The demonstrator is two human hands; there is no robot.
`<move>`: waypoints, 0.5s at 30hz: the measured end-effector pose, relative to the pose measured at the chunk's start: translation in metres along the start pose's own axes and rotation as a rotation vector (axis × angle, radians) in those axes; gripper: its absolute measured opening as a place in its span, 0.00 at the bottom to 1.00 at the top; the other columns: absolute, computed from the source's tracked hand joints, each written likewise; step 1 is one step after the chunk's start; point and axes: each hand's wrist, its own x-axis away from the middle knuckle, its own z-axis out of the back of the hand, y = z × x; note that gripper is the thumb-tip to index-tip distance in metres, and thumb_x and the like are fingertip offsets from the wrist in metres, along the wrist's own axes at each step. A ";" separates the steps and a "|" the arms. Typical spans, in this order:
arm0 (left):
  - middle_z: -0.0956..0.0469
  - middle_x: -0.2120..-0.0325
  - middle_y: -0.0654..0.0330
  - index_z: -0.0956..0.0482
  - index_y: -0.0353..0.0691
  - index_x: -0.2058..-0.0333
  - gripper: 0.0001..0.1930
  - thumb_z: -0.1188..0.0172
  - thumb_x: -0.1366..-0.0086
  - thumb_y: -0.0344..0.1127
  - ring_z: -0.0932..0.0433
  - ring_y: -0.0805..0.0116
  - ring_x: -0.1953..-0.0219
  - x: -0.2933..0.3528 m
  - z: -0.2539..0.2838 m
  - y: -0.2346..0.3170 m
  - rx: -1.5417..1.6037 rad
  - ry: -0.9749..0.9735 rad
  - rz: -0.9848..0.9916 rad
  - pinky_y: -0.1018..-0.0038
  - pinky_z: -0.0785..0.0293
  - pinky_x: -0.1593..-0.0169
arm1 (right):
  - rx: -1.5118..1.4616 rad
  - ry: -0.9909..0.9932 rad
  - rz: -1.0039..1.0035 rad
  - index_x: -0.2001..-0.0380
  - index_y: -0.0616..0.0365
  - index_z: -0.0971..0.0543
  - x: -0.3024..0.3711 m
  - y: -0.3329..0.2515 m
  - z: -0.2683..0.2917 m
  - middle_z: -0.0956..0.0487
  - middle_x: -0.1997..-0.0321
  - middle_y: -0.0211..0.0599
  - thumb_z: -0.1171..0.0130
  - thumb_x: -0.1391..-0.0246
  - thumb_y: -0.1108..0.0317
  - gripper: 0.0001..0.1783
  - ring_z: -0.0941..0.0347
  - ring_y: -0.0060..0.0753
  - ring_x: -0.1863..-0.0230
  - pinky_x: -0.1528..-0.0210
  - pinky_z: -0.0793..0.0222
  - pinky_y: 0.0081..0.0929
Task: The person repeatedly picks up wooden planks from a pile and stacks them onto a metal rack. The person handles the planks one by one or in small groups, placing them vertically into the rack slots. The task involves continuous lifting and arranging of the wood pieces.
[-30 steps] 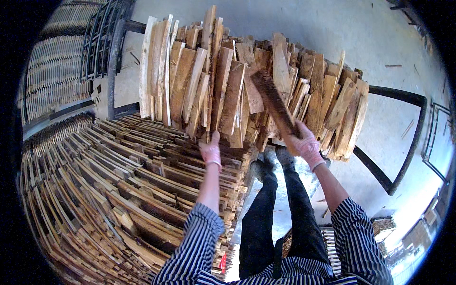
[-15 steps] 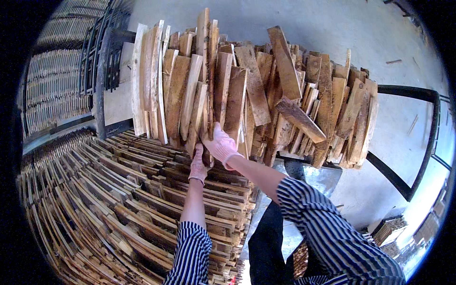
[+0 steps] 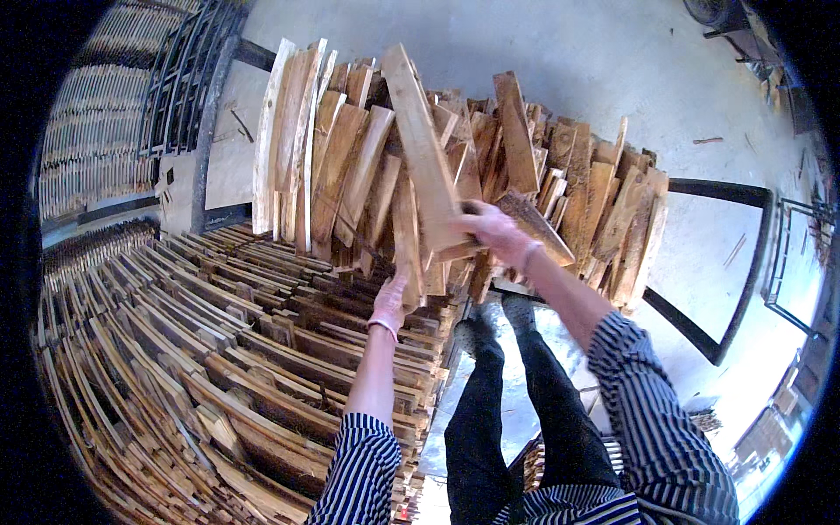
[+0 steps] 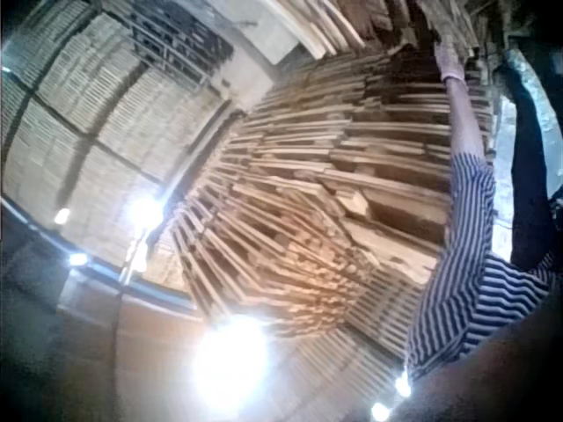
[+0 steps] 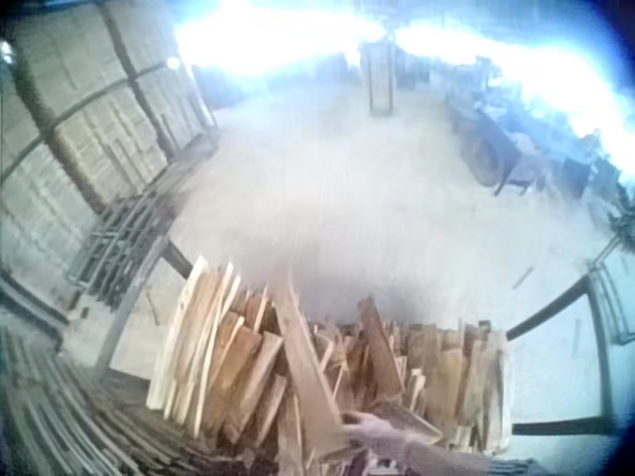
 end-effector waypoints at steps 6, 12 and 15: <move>0.19 0.47 0.57 0.26 0.44 0.39 0.28 0.27 0.34 0.42 0.19 0.53 0.46 0.045 -0.106 -0.017 0.327 -0.339 0.079 0.47 0.17 0.47 | -0.579 -0.192 -0.188 0.30 0.56 0.33 0.116 -0.011 0.077 0.20 0.40 0.51 0.35 0.43 0.52 0.41 0.19 0.56 0.43 0.41 0.19 0.55; 0.19 0.47 0.53 0.26 0.41 0.40 0.24 0.30 0.32 0.36 0.17 0.56 0.51 0.109 -0.132 0.031 0.382 -0.171 -0.090 0.56 0.13 0.52 | -0.416 -0.187 -0.031 0.29 0.63 0.38 0.183 -0.039 0.056 0.20 0.40 0.56 0.32 0.46 0.51 0.48 0.18 0.51 0.44 0.44 0.18 0.41; 0.20 0.46 0.48 0.32 0.29 0.36 0.33 0.29 0.33 0.39 0.18 0.61 0.50 0.175 -0.141 0.033 0.095 -0.139 -0.318 0.67 0.18 0.47 | 0.362 0.144 -0.077 0.26 0.53 0.44 0.225 -0.062 0.019 0.20 0.44 0.50 0.28 0.51 0.62 0.52 0.16 0.42 0.56 0.56 0.15 0.37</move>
